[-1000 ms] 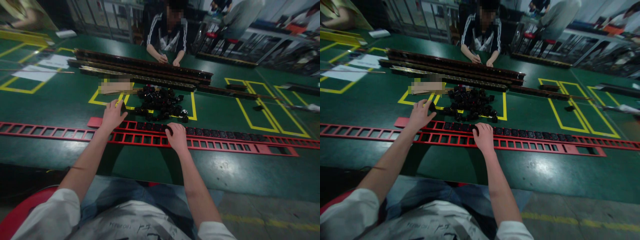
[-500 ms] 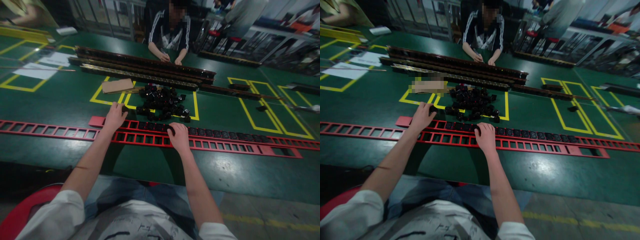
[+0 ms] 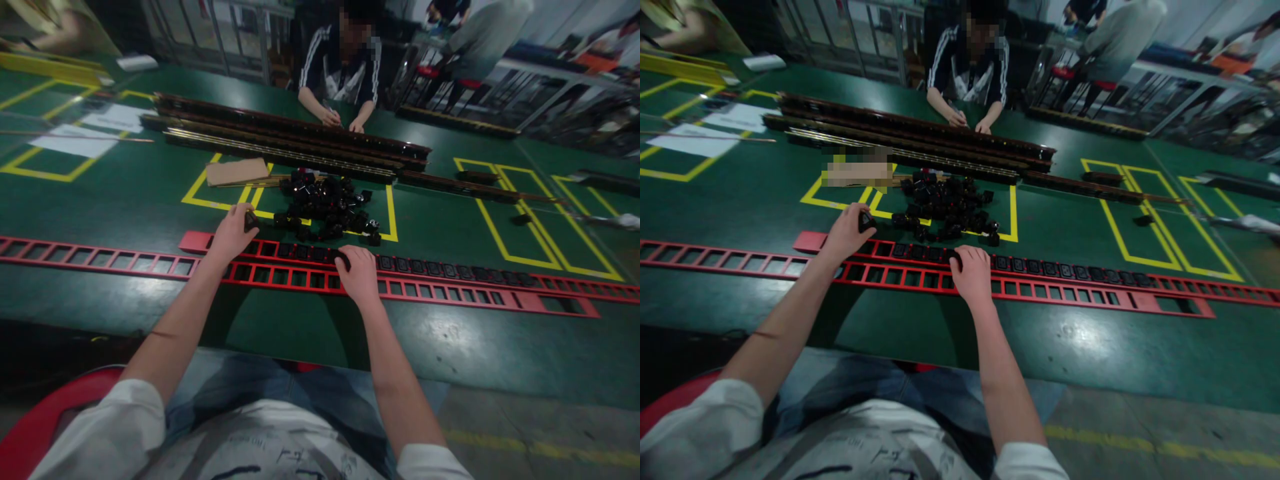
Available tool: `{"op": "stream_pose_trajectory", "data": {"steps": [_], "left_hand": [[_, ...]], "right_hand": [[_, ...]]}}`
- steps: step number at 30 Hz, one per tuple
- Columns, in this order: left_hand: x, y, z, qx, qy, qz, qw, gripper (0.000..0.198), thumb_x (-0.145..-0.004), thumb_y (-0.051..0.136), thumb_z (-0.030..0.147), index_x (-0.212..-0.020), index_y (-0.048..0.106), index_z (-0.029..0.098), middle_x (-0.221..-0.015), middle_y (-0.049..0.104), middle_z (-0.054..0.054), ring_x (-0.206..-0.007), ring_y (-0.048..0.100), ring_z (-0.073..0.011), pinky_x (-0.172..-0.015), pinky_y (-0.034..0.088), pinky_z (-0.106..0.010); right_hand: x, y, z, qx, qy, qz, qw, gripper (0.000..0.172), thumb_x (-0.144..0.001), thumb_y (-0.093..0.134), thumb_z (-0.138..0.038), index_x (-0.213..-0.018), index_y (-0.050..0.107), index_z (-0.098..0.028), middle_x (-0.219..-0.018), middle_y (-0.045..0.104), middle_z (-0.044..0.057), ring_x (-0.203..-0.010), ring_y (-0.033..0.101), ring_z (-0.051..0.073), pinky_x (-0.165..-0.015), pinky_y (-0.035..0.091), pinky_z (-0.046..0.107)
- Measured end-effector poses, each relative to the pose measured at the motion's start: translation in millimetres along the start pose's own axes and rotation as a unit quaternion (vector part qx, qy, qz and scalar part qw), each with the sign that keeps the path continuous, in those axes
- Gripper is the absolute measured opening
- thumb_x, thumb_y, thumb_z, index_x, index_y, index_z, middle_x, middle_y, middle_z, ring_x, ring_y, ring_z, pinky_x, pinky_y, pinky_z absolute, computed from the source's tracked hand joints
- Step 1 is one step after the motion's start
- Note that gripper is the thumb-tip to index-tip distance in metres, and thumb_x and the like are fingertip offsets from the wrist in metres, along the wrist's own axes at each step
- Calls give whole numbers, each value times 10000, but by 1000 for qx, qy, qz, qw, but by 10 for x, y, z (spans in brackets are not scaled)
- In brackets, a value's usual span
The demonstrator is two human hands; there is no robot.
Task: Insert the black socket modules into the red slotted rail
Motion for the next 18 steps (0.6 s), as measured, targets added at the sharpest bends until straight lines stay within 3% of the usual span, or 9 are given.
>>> {"op": "stream_pose_trajectory", "data": {"steps": [4, 10, 18], "left_hand": [[152, -120, 133, 30, 26, 37, 999, 553, -809, 710, 218, -1329, 524, 221, -1267, 566, -98, -1203, 589, -293, -1081, 502, -488], [429, -113, 319, 73, 77, -19, 994, 439, -838, 705, 240, -1265, 607, 209, -1178, 589, -71, -1113, 613, -254, -1020, 540, -446], [458, -75, 383, 95, 94, -37, 990, 458, -876, 676, 273, -1321, 590, 208, -1217, 599, -73, -1133, 616, -247, -1031, 532, -447]], "right_hand": [[2, 1, 8, 1, 3, -1, 1000, 218, -963, 564, -263, -1118, 700, -190, -1176, 729, 105, -1118, 618, 298, -1036, 438, 480], [-1, -3, -2, 3, 5, -4, 1000, 228, -970, 541, -276, -1118, 702, -212, -1180, 728, 103, -1114, 617, 300, -1029, 445, 485], [-2, -7, -12, 3, 5, -8, 1000, 228, -967, 543, -269, -1124, 697, -205, -1180, 728, 106, -1114, 617, 303, -1030, 443, 492]]}}
Point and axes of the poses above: each hand's wrist, its own x-axis away from the middle knuckle, its own y-axis out of the palm, z = x × y, the point moved 7 cm from there along -x, towards the middle knuckle
